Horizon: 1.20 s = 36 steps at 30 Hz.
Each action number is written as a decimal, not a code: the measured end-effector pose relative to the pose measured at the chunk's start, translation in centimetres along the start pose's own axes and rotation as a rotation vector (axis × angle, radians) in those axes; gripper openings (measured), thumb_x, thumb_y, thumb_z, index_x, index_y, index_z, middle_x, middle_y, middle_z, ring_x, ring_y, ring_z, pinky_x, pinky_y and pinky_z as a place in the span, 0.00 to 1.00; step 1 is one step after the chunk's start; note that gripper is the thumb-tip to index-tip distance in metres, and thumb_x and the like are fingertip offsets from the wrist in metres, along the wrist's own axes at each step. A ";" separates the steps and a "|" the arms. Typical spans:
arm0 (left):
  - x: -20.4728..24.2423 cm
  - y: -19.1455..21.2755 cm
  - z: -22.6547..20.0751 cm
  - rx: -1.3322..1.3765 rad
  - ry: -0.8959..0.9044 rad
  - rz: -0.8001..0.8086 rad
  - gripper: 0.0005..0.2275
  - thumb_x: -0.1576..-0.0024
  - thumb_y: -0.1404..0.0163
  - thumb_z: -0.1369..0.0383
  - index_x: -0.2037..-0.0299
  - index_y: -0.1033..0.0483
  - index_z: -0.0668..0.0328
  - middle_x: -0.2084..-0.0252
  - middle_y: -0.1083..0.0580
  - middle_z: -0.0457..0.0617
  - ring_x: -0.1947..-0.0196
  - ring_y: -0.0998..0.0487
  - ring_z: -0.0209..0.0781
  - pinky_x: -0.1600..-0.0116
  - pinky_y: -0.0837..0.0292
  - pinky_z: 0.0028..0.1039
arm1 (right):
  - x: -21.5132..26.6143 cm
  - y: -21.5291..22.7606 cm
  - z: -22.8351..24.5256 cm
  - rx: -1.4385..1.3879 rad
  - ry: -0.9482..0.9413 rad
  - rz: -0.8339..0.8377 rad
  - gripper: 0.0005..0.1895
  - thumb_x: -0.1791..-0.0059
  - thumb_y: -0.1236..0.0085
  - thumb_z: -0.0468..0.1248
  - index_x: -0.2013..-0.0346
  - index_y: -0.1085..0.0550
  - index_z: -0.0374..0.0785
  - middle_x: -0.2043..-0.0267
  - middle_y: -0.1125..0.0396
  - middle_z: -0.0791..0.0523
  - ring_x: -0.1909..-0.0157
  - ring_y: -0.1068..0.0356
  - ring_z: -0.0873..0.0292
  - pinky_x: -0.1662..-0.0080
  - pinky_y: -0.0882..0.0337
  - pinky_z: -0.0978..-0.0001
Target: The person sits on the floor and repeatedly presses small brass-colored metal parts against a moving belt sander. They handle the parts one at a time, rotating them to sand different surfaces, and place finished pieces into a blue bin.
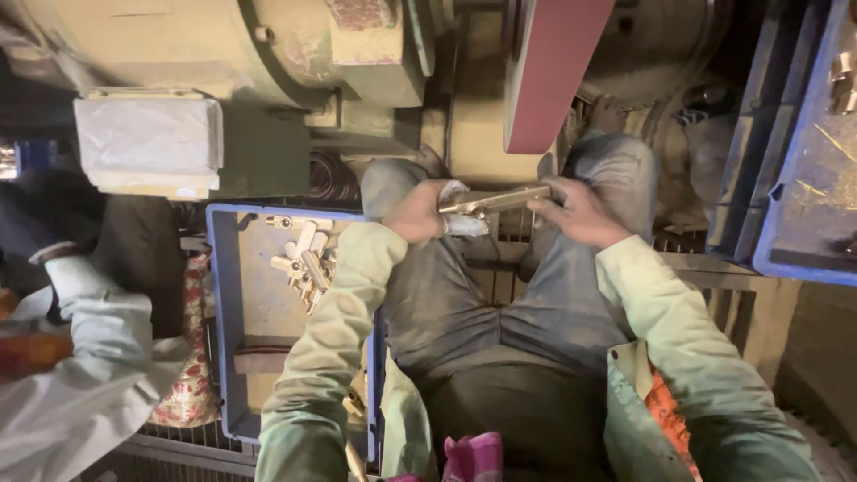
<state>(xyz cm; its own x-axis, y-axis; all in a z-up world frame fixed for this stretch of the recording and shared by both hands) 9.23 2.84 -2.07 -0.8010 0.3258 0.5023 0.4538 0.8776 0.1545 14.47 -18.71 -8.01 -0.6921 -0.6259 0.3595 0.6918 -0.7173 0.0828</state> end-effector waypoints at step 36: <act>-6.8 0.7 2.8 0.296 -0.045 -0.302 0.23 0.52 0.55 0.86 0.42 0.29 0.73 0.60 0.24 0.55 0.71 0.23 0.39 0.69 0.28 0.28 | -4.4 0.6 -2.4 -0.313 -0.211 -0.246 0.18 0.48 0.39 0.43 0.47 0.25 0.36 0.55 0.27 0.56 0.61 0.29 0.66 0.71 0.28 0.72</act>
<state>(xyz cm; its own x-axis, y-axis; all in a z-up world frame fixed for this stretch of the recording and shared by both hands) 13.93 2.23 -7.79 -0.8998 0.0477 0.4337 0.0697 0.9970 0.0350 17.46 -17.10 -11.78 -0.7489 -0.3723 0.5483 0.3936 -0.9154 -0.0839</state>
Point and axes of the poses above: each hand's wrist, its own x-axis away from the middle knuckle, its own y-axis out of the back of the hand, z = x × y, the point moved 10 cm from there along -x, towards the middle knuckle
